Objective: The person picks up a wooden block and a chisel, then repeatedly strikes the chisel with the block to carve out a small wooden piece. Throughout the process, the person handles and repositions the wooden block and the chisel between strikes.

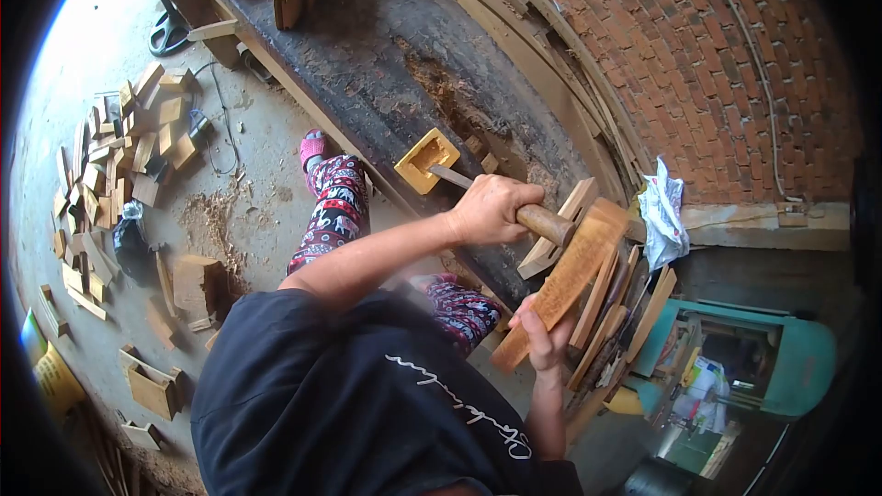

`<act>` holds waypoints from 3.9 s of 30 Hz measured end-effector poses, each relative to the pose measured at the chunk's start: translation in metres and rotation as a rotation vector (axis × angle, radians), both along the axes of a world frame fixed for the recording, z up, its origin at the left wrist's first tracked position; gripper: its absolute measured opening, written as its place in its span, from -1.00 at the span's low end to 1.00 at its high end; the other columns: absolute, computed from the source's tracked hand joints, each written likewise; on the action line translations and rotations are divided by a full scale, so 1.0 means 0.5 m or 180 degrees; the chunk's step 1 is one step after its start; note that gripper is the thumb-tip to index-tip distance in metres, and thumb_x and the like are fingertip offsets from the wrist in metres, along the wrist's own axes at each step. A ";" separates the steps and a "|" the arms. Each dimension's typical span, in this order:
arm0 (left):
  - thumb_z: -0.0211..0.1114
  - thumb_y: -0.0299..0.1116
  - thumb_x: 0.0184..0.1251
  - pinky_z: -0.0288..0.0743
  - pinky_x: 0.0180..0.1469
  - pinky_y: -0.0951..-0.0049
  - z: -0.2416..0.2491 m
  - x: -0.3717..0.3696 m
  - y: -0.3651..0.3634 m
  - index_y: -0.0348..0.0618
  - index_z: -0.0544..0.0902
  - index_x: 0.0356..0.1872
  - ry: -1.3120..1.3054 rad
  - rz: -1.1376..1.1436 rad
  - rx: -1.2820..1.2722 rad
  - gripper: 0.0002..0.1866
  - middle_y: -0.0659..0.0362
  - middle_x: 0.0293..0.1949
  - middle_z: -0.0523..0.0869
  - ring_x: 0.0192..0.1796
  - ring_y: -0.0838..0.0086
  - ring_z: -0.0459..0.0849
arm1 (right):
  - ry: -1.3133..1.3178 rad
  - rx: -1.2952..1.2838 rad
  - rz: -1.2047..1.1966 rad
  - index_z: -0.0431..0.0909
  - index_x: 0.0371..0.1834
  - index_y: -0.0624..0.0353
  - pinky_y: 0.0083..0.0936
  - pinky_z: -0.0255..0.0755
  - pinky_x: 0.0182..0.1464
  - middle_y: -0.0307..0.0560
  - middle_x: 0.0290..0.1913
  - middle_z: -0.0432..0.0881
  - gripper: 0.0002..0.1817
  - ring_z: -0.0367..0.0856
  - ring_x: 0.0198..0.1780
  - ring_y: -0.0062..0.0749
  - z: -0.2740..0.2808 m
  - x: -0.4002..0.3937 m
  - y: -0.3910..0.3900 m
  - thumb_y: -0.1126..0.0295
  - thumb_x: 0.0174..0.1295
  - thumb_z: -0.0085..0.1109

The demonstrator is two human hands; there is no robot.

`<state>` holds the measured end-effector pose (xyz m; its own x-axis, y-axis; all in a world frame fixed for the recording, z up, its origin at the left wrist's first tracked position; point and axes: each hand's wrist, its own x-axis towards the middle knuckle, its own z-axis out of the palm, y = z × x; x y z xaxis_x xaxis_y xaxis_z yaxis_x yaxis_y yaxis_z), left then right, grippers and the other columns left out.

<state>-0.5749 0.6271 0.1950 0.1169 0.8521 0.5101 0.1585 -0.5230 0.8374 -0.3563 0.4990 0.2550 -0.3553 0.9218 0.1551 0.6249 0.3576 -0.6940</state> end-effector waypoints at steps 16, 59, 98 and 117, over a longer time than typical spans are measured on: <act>0.36 -0.39 -0.08 0.49 -0.33 0.12 0.026 -0.012 -0.015 -0.14 0.57 -0.40 -0.0215 -0.0523 0.0251 -0.80 0.02 -0.50 0.65 -0.33 0.03 0.66 | 0.1698 -0.0552 -0.0689 -0.21 0.52 0.30 -0.44 0.45 -0.37 0.08 -0.42 0.46 -0.15 0.47 -0.49 -0.33 0.009 -0.015 -0.041 0.17 0.34 0.03; 0.41 -0.33 -0.08 0.45 -0.38 0.11 0.032 -0.009 -0.023 -0.11 0.53 -0.48 -0.0037 -0.1051 0.0264 -0.79 0.03 -0.58 0.59 -0.39 0.04 0.65 | 0.1618 -0.0655 -0.0697 -0.16 0.50 0.34 -0.47 0.45 -0.34 0.08 -0.39 0.48 -0.13 0.49 -0.45 -0.35 0.020 0.001 -0.017 0.17 0.29 0.11; 0.40 -0.44 -0.17 0.50 -0.36 0.19 0.004 0.018 0.011 -0.17 0.55 -0.46 -0.0264 -0.0336 -0.0089 -0.79 0.03 -0.55 0.62 -0.37 0.01 0.67 | 0.0698 -0.0266 -0.0783 0.23 0.32 0.26 -0.38 0.32 0.16 0.05 0.13 0.38 -0.26 0.40 0.13 -0.33 -0.039 0.025 -0.014 0.29 0.07 0.33; 0.42 -0.34 -0.11 0.48 -0.33 0.08 0.003 0.020 0.011 -0.12 0.57 -0.48 0.0084 -0.0230 0.0001 -0.80 -0.01 -0.54 0.64 -0.34 -0.02 0.66 | 0.2984 0.1689 -0.0582 0.22 0.28 0.31 -0.37 0.48 -0.20 0.04 -0.13 0.43 -0.26 0.51 -0.26 -0.26 0.054 -0.071 0.010 0.08 0.16 0.24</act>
<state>-0.5649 0.6328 0.1966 0.1915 0.8408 0.5064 0.1422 -0.5342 0.8333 -0.3916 0.5040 0.2819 0.2468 0.6845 0.6860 0.0025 0.7075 -0.7068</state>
